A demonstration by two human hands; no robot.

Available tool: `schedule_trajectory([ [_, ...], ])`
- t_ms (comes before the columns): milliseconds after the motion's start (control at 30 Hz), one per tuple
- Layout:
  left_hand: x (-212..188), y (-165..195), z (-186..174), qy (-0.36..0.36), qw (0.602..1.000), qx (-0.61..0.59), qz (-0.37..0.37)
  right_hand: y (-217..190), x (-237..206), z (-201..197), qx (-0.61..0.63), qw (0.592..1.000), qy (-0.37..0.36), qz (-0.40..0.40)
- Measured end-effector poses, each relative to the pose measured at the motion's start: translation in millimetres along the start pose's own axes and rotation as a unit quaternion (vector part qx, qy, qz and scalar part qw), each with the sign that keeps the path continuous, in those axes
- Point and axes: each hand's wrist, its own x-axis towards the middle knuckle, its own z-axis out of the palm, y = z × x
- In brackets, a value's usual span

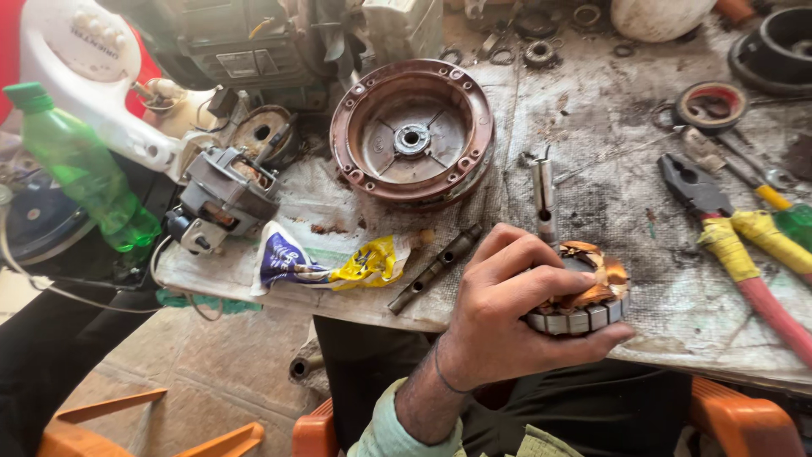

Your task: The person uses a screwdriver to carefully pry and adjust copper windings on a motor armature held in their left hand. They work methodically around the commutator segments, ensuring the coils are properly seated.

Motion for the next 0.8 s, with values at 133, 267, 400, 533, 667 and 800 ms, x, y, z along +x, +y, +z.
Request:
schedule_trajectory([
  [133,0.9,-0.8,0.4,-0.001,1.0,0.0,0.004,2.5,-0.7,-3.4,0.003,1.0,0.003,0.003],
  [267,-0.6,-0.2,-0.6,-0.003,1.0,-0.003,0.0,4.7,0.3,-4.5,0.009,1.0,0.008,0.008],
  [400,1.0,0.3,0.4,-0.002,1.0,-0.004,0.0,6.7,1.7,-5.1,0.01,1.0,0.01,0.01],
  [533,1.1,-0.2,-0.2,-0.007,1.0,-0.003,-0.001,9.0,2.9,-6.9,0.016,1.0,0.012,0.012],
  [667,2.5,-0.5,0.4,-0.005,1.0,-0.007,0.0,8.5,5.3,-9.3,0.013,1.0,0.014,0.012],
  [800,3.3,-0.2,-1.2,-0.003,1.0,-0.004,0.009,-2.4,8.6,-10.4,-0.005,1.0,-0.007,0.029],
])
